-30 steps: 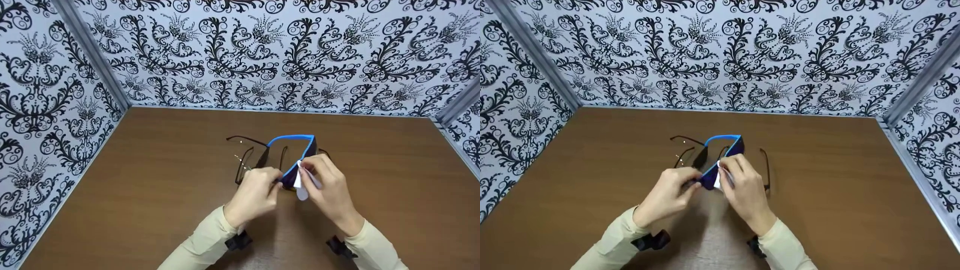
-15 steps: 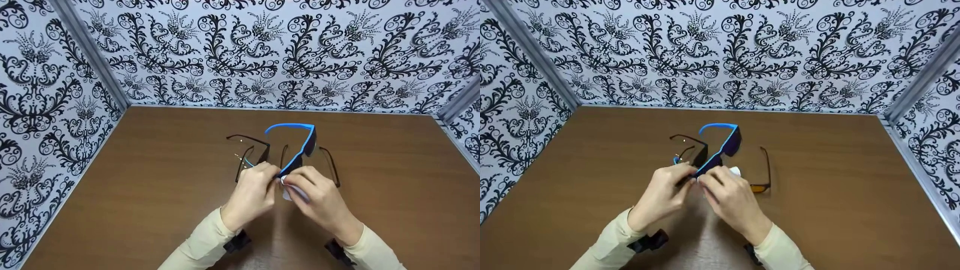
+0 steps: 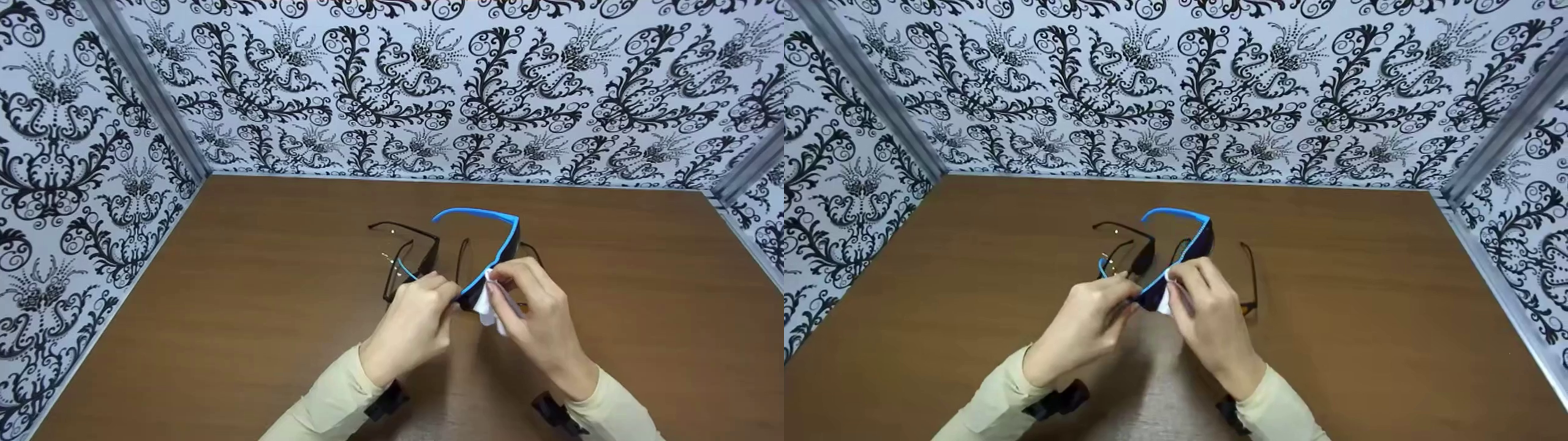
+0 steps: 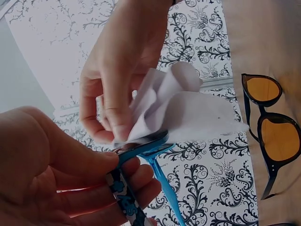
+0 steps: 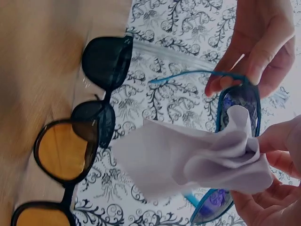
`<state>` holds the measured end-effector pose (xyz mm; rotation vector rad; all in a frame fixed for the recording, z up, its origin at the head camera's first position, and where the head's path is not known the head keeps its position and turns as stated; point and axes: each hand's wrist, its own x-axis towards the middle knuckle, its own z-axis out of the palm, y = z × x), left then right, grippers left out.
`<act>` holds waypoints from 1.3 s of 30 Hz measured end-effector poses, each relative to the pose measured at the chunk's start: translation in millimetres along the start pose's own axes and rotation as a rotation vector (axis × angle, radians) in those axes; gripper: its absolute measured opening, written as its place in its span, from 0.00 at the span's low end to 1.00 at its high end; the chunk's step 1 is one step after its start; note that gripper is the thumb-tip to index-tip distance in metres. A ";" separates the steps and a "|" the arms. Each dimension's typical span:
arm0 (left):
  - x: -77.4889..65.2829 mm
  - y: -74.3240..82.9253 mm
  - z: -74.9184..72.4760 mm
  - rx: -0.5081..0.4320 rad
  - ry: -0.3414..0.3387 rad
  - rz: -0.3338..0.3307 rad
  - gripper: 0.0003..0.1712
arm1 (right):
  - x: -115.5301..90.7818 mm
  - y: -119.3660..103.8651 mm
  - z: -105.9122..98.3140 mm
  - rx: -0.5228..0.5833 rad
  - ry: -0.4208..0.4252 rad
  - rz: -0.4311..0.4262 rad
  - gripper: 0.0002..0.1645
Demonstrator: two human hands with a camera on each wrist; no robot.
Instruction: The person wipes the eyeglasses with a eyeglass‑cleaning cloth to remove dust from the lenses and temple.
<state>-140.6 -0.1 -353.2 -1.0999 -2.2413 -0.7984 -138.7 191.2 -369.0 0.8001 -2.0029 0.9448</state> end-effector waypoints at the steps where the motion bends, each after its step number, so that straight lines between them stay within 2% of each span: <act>1: 0.4 0.1 1.0 0.004 0.006 0.003 0.07 | -0.3 -1.3 1.6 0.009 0.002 -0.014 0.04; 5: 2.7 -1.8 1.2 -0.025 0.050 -0.014 0.07 | -3.6 -6.6 11.3 0.015 -0.021 -0.111 0.12; 8: 3.7 -5.0 -3.7 -0.054 0.083 -0.034 0.09 | -7.0 -8.0 16.2 -0.017 -0.059 -0.168 0.12; 10: 3.0 -7.1 -8.6 -0.069 0.090 -0.045 0.09 | -8.5 -7.5 16.7 -0.019 -0.084 -0.142 0.09; 13: 0.8 -9.0 -14.0 -0.073 0.067 -0.049 0.09 | -8.8 -5.4 13.4 -0.006 -0.083 -0.030 0.04; 16: -0.3 -8.1 -14.4 -0.061 0.016 -0.029 0.08 | -5.6 -4.2 8.6 0.004 -0.040 0.066 0.07; 18: 0.4 -7.1 -13.1 -0.043 -0.012 -0.009 0.08 | -1.9 -5.2 8.4 0.006 0.008 0.071 0.09; 22: 4.0 -6.8 -11.8 -0.037 -0.010 0.010 0.08 | 5.6 -10.7 14.8 0.016 0.047 -0.035 0.05; 25: 5.9 -7.7 -12.7 -0.057 0.013 -0.004 0.09 | 6.5 -12.5 19.8 -0.012 0.002 -0.167 0.07; 28: 6.0 -8.2 -14.6 -0.074 0.025 -0.023 0.10 | 3.5 -11.7 20.8 -0.040 -0.043 -0.218 0.07; 31: 4.8 -8.7 -16.9 -0.083 0.031 -0.036 0.09 | 0.7 -8.3 17.5 -0.032 -0.058 -0.125 0.04; 35: 2.7 -7.4 -17.7 -0.076 0.016 -0.026 0.09 | 2.5 -4.2 11.3 -0.023 -0.013 0.033 0.09; 37: 1.8 -5.9 -16.8 -0.073 0.002 -0.019 0.09 | 5.5 -4.3 9.9 -0.028 0.024 0.044 0.09; 39: 1.4 -4.3 -15.2 -0.069 -0.004 -0.010 0.09 | 8.1 -6.0 10.4 -0.024 0.050 0.006 0.08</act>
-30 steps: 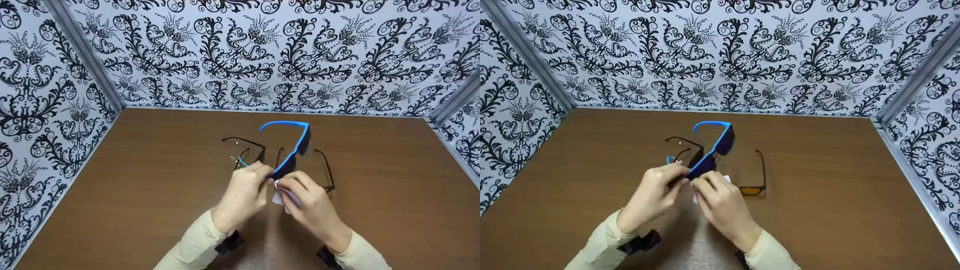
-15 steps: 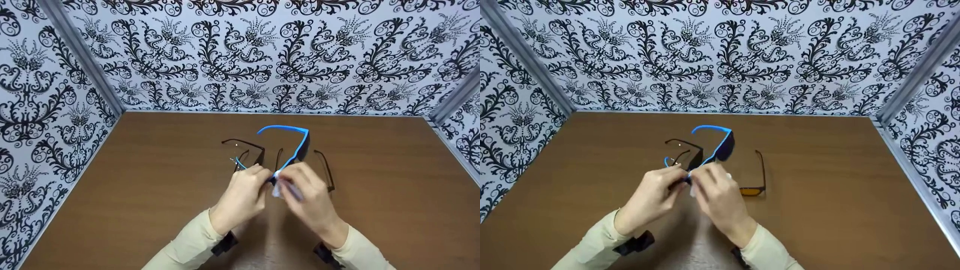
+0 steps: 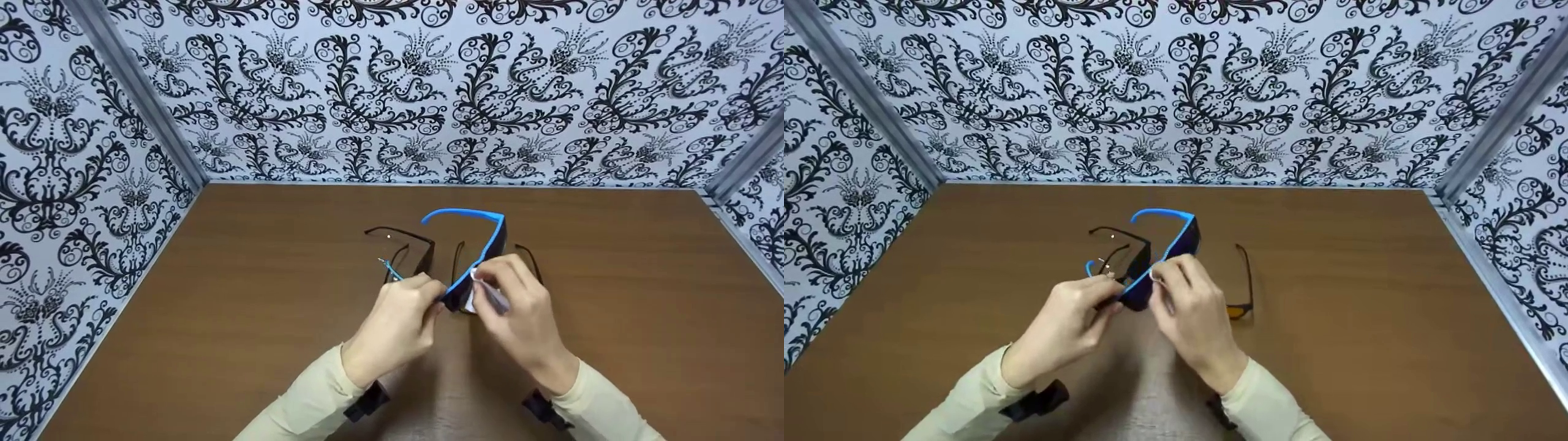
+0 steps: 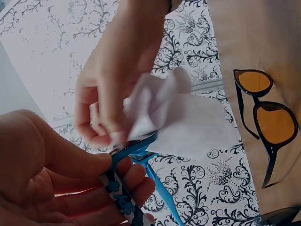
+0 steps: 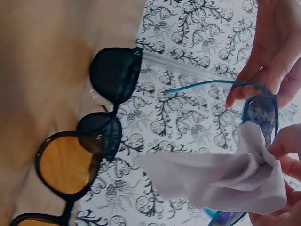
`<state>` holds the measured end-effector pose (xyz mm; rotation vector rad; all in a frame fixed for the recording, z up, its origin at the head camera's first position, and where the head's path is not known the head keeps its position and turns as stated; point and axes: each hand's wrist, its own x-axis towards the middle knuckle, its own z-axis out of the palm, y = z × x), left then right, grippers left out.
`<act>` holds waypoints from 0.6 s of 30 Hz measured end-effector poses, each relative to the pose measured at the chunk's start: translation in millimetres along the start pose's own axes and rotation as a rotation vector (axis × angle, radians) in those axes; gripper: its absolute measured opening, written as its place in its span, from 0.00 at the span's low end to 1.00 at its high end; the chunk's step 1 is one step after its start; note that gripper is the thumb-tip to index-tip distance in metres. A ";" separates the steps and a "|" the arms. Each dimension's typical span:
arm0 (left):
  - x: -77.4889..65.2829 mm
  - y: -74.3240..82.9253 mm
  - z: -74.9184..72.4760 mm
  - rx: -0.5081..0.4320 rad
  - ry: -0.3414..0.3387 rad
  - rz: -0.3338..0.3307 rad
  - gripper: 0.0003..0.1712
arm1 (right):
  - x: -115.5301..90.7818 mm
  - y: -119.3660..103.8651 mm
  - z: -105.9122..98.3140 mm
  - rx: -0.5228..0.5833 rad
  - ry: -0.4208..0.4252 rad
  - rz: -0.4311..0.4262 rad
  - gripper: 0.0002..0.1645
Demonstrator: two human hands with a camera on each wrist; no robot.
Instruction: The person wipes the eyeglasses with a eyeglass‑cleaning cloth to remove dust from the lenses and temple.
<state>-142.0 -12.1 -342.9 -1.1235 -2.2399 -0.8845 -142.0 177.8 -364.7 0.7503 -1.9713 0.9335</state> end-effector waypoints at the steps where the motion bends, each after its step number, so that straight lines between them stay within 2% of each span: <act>1: 0.4 0.6 1.4 0.000 0.002 0.004 0.09 | 0.7 -1.3 0.5 0.004 0.003 -0.031 0.08; 6: 2.4 1.3 5.9 -0.022 0.044 0.005 0.10 | -3.1 -6.6 6.9 -0.013 -0.040 -0.236 0.06; 9: 1.8 0.3 6.0 -0.038 0.060 -0.006 0.10 | -8.3 -4.3 7.5 -0.036 -0.070 -0.290 0.08; 11: 0.8 -0.6 5.0 -0.040 0.067 -0.016 0.10 | -10.9 0.0 4.8 -0.038 -0.081 -0.268 0.06; 15: -1.3 -3.2 2.2 -0.047 0.064 -0.032 0.09 | -12.8 10.7 -5.3 -0.001 -0.081 -0.127 0.07; 18: -3.3 -4.9 0.3 -0.062 0.044 -0.048 0.09 | -12.1 17.3 -12.5 0.036 -0.059 -0.054 0.07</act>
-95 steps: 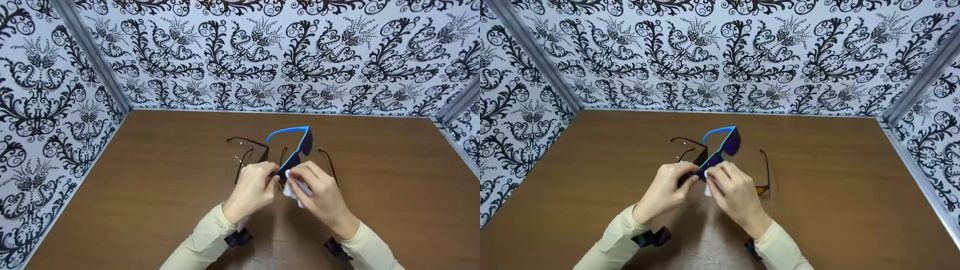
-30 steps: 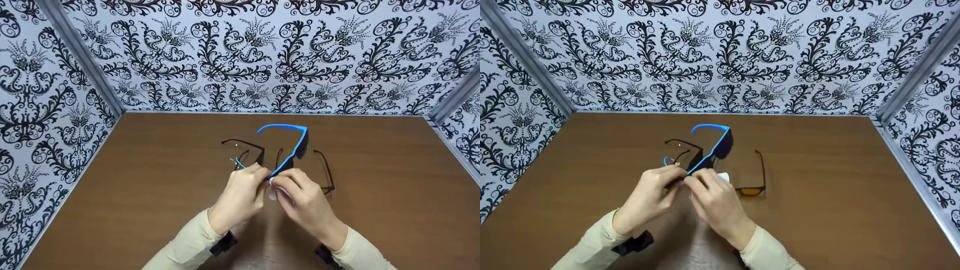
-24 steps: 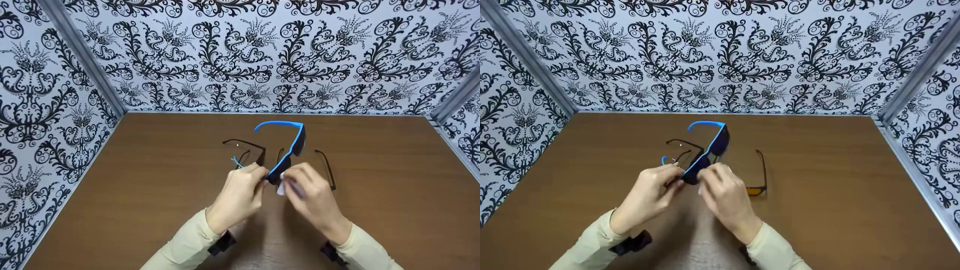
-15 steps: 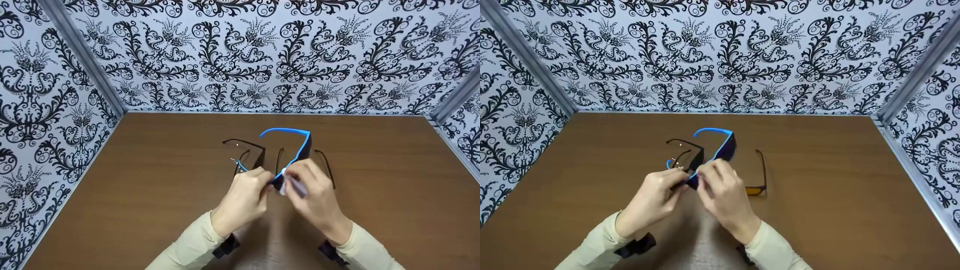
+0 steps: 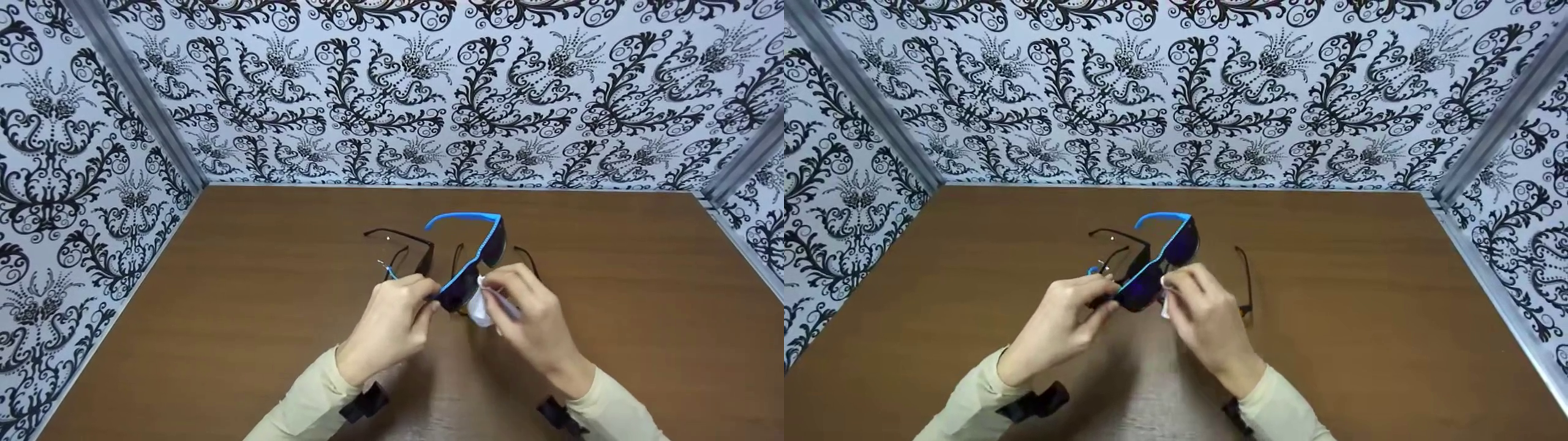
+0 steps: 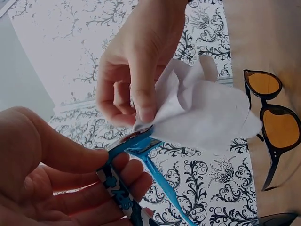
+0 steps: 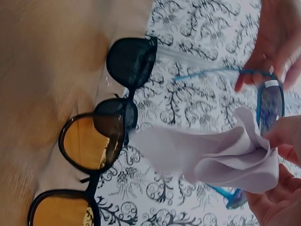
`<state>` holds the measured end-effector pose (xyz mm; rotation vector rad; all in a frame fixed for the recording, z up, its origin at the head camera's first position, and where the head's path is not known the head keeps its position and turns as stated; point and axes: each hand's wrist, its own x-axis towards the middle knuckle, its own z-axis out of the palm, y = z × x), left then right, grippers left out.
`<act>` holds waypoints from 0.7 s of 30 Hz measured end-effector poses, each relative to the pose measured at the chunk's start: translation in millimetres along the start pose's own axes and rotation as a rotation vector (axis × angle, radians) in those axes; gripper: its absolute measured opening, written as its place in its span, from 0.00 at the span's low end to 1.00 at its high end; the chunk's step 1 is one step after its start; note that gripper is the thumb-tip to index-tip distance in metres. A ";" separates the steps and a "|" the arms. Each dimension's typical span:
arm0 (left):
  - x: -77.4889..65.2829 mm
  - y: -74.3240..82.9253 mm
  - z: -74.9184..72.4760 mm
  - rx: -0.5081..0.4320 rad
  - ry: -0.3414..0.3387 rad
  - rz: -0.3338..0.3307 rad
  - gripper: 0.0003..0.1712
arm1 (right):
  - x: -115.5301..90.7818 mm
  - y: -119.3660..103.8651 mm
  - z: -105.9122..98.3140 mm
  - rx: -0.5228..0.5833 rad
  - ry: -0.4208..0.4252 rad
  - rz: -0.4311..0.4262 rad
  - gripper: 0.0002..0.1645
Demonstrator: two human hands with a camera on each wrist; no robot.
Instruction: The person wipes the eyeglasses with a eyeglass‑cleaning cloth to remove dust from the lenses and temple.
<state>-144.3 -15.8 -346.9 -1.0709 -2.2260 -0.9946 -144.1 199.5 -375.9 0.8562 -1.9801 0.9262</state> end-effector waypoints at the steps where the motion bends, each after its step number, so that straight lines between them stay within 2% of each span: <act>1: -0.8 -0.8 -0.4 -0.004 -0.007 -0.006 0.09 | 0.1 2.0 -2.1 0.004 0.008 0.006 0.06; 6: -5.0 -4.3 -1.2 -0.002 -0.023 -0.017 0.09 | 1.8 10.1 -12.2 -0.003 0.048 0.064 0.06; 11: -7.4 -6.4 -0.8 0.007 -0.031 -0.011 0.08 | 7.8 19.8 -20.5 -0.033 0.108 0.230 0.16; 16: -7.5 -4.9 0.1 -0.015 -0.070 0.003 0.08 | 14.8 30.4 -21.6 0.005 0.148 0.370 0.12; 19: -7.5 -2.6 1.0 -0.035 -0.092 0.013 0.09 | 19.0 34.0 -19.6 0.042 0.154 0.399 0.10; 21: -7.1 -1.6 1.9 -0.038 -0.099 0.019 0.10 | 21.2 33.8 -18.3 0.051 0.152 0.382 0.10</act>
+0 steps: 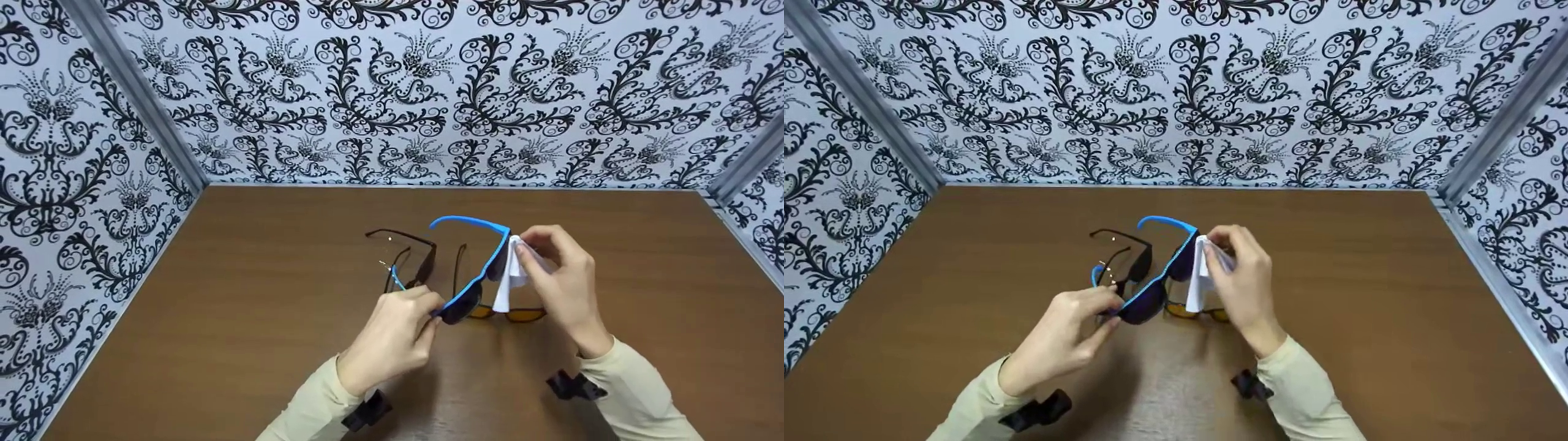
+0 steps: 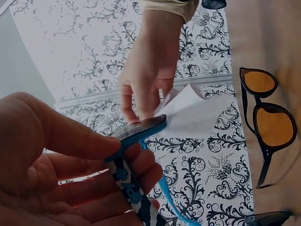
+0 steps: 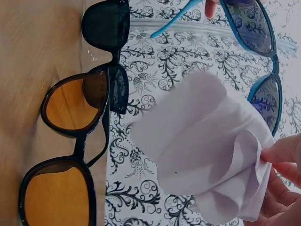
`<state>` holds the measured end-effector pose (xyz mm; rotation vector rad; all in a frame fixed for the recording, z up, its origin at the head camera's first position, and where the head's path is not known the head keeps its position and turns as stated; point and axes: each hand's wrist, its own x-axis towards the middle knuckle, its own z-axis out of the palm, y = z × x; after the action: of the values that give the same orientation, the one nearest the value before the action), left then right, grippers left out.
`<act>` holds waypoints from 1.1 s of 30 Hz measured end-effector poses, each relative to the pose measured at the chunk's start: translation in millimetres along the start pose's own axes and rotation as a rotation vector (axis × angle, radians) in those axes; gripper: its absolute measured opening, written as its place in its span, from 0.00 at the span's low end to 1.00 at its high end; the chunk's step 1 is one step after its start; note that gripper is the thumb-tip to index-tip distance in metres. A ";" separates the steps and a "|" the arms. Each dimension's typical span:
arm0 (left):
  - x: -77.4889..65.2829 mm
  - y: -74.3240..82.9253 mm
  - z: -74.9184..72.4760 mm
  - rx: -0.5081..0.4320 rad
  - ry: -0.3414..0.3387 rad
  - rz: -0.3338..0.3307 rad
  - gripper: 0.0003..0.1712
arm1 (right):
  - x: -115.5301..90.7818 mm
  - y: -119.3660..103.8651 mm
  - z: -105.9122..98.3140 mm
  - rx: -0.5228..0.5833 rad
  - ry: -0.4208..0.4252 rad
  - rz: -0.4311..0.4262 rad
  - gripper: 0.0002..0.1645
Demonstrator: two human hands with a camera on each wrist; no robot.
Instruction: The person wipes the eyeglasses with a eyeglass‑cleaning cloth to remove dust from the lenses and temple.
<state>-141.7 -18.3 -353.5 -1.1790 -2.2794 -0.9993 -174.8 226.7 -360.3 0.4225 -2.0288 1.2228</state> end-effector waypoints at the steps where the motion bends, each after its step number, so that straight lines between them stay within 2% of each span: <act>1: 0.1 0.4 0.2 0.001 0.001 0.001 0.10 | 0.7 -1.3 1.2 0.000 -0.004 -0.018 0.11; 6: 1.3 1.4 1.6 0.026 0.023 0.006 0.11 | -0.4 -11.3 7.5 -0.033 -0.019 -0.172 0.13; 11: 2.1 -0.3 1.4 0.051 0.071 0.008 0.10 | -7.0 -14.3 16.1 -0.032 -0.059 -0.378 0.04; 13: 2.0 -1.3 1.1 0.051 0.076 0.005 0.10 | -9.7 -13.1 18.4 -0.040 -0.073 -0.423 0.07; 15: 1.5 -1.8 0.6 0.049 0.072 0.001 0.10 | -11.4 -10.4 18.3 -0.060 -0.084 -0.429 0.10; 17: 0.7 -1.8 0.0 0.046 0.061 0.001 0.10 | -11.2 -5.9 16.6 -0.085 -0.078 -0.403 0.07; 19: -0.1 -1.2 -0.3 0.045 0.045 0.004 0.09 | -9.1 -0.5 14.1 -0.101 -0.057 -0.342 0.05; 24: -2.4 2.9 0.5 0.073 -0.006 0.040 0.11 | -0.8 9.1 8.8 -0.109 0.012 -0.227 0.13; 28: -3.1 6.9 0.8 0.115 -0.007 0.062 0.14 | -0.2 3.0 9.9 -0.071 0.018 -0.275 0.11; 31: -2.2 7.7 0.0 0.120 0.040 0.046 0.14 | -4.6 -5.6 15.8 -0.021 -0.005 -0.369 0.04; 33: -1.4 6.5 -0.5 0.114 0.074 0.031 0.13 | -9.2 -9.8 20.2 0.001 -0.044 -0.438 0.07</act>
<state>-135.5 -16.9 -351.3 -1.1084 -2.2223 -0.8746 -170.9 203.7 -366.7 0.8496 -1.8402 0.9494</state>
